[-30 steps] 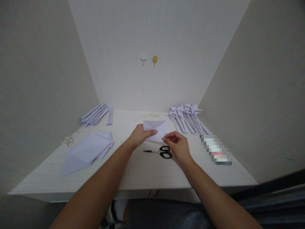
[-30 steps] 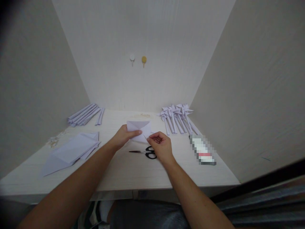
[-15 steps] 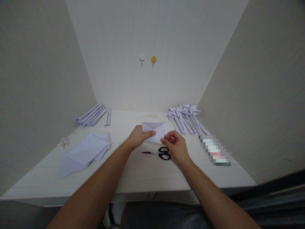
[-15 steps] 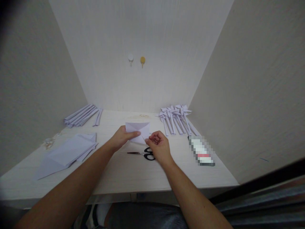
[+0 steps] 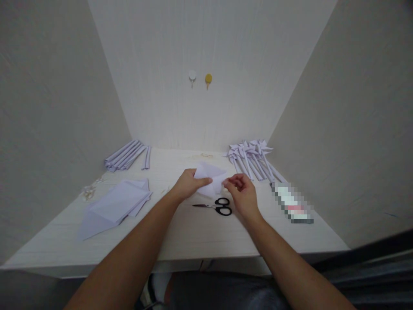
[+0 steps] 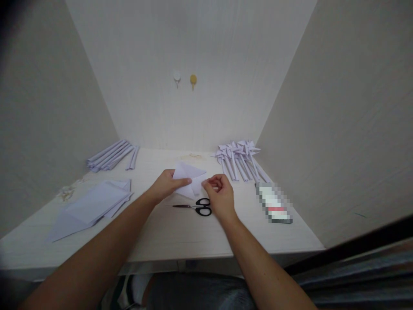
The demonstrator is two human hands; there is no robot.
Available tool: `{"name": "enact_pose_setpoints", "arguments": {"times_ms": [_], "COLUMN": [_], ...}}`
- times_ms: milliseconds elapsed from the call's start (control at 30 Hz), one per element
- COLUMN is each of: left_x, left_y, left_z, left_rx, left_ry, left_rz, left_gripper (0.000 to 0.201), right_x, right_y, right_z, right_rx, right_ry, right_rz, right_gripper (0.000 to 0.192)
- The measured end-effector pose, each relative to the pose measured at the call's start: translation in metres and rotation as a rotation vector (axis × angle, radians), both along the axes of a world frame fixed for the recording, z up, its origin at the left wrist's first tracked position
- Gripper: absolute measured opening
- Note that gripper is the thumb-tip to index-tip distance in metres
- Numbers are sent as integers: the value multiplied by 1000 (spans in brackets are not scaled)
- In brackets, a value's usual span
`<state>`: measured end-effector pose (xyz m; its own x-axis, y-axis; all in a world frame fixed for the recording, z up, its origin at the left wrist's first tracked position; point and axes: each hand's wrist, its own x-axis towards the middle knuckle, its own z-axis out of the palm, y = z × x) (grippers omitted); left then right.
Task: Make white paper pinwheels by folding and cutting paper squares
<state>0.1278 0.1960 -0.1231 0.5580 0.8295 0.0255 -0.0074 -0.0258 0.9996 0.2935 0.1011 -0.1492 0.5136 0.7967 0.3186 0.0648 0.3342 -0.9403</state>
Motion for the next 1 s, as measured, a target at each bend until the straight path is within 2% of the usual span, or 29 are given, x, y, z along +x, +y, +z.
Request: {"name": "enact_pose_setpoints", "arguments": {"times_ms": [100, 300, 400, 500, 600, 667, 800, 900, 1000], "left_x": [0, -3, -3, -1, 2, 3, 5, 5, 3], "left_y": [0, 3, 5, 5, 3, 0, -3, -2, -1], "left_z": [-1, 0, 1, 3, 4, 4, 1, -1, 0], "left_rx": [-1, 17, 2, -75, -156, -183, -187, -171, -158], "left_ry": [61, 33, -90, -271, -393, -434, -355, -292, -269], "left_rz": [-51, -53, 25, 106, 99, 38, -61, 5, 80], "left_gripper": [29, 29, 36, 52, 64, 61, 45, 44, 46], "right_x": [3, 1, 1, 0, -3, -5, -8, -7, -5], "right_y": [1, -2, -2, -2, -2, -3, -4, -5, -6], "right_z": [3, 5, 4, 3, 3, 5, 8, 7, 5], "right_rx": [47, 31, 21, 6, -6, -7, -18, -31, 29], "right_ry": [5, -9, 9, 24, 84, 132, 167, 138, 88], "right_rz": [-31, 6, 29, 71, 125, 159, 203, 218, 198], "right_gripper": [37, 23, 24, 26, 32, 35, 37, 33, 27]}}
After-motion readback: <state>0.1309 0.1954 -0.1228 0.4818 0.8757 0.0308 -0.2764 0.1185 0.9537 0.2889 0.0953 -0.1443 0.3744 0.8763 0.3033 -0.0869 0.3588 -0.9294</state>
